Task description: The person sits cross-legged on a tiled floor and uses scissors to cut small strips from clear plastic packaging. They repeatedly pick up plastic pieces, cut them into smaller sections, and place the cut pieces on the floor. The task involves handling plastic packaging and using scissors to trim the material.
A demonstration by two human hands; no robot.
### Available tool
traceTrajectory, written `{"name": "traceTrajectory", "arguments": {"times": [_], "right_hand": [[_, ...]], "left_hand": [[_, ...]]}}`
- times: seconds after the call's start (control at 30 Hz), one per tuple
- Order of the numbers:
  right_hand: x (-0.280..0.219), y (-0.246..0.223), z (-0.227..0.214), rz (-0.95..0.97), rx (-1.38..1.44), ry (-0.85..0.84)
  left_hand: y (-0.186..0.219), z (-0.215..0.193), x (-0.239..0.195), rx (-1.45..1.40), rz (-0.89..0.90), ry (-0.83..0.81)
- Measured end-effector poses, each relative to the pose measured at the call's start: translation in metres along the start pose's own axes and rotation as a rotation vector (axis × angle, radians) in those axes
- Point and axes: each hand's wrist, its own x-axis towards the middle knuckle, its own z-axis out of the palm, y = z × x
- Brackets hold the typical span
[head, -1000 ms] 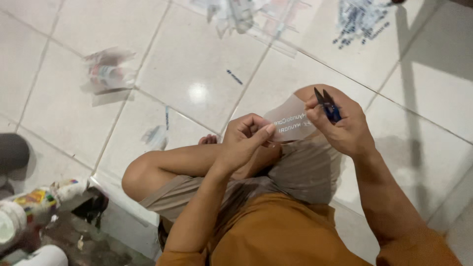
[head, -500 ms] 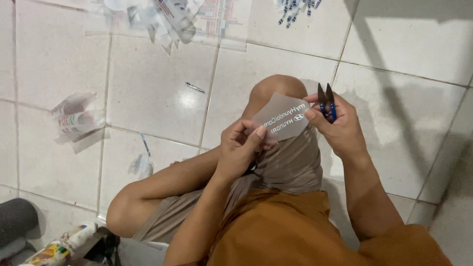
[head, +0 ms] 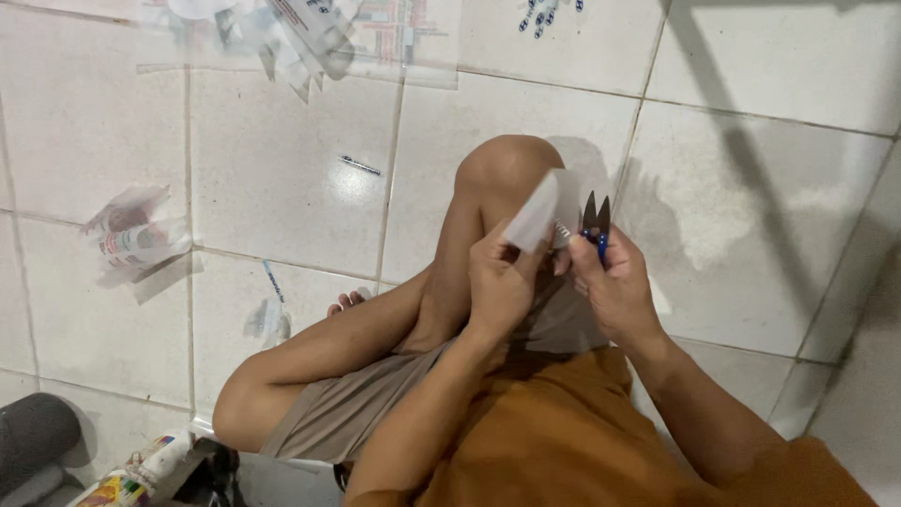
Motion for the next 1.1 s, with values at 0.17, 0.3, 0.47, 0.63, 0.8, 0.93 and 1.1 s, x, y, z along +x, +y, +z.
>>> {"name": "traceTrajectory", "arguments": {"times": [0.17, 0.3, 0.47, 0.63, 0.8, 0.93, 1.1], "right_hand": [[-0.022, -0.003, -0.042, -0.003, -0.085, -0.161], [-0.04, -0.01, -0.041, 0.116, 0.041, -0.13], [-0.039, -0.003, -0.048, 0.219, 0.078, -0.1], [-0.033, -0.008, -0.051, 0.235, 0.023, -0.201], [-0.03, 0.0, -0.051, 0.278, 0.032, -0.237], [-0.03, -0.003, -0.048, 0.347, 0.034, -0.262], [-0.032, 0.006, -0.051, 0.378, 0.029, -0.249]], "left_hand": [[-0.008, -0.01, 0.01, -0.155, -0.305, -0.103], [0.003, 0.0, 0.013, -0.198, -0.381, -0.15], [0.003, 0.002, 0.011, -0.172, -0.431, -0.22], [-0.027, -0.015, 0.017, -0.05, -0.348, -0.27], [-0.024, -0.008, 0.015, -0.056, -0.37, -0.28], [-0.024, -0.01, 0.017, -0.077, -0.464, -0.273], [-0.024, -0.009, 0.017, -0.069, -0.471, -0.268]]}}
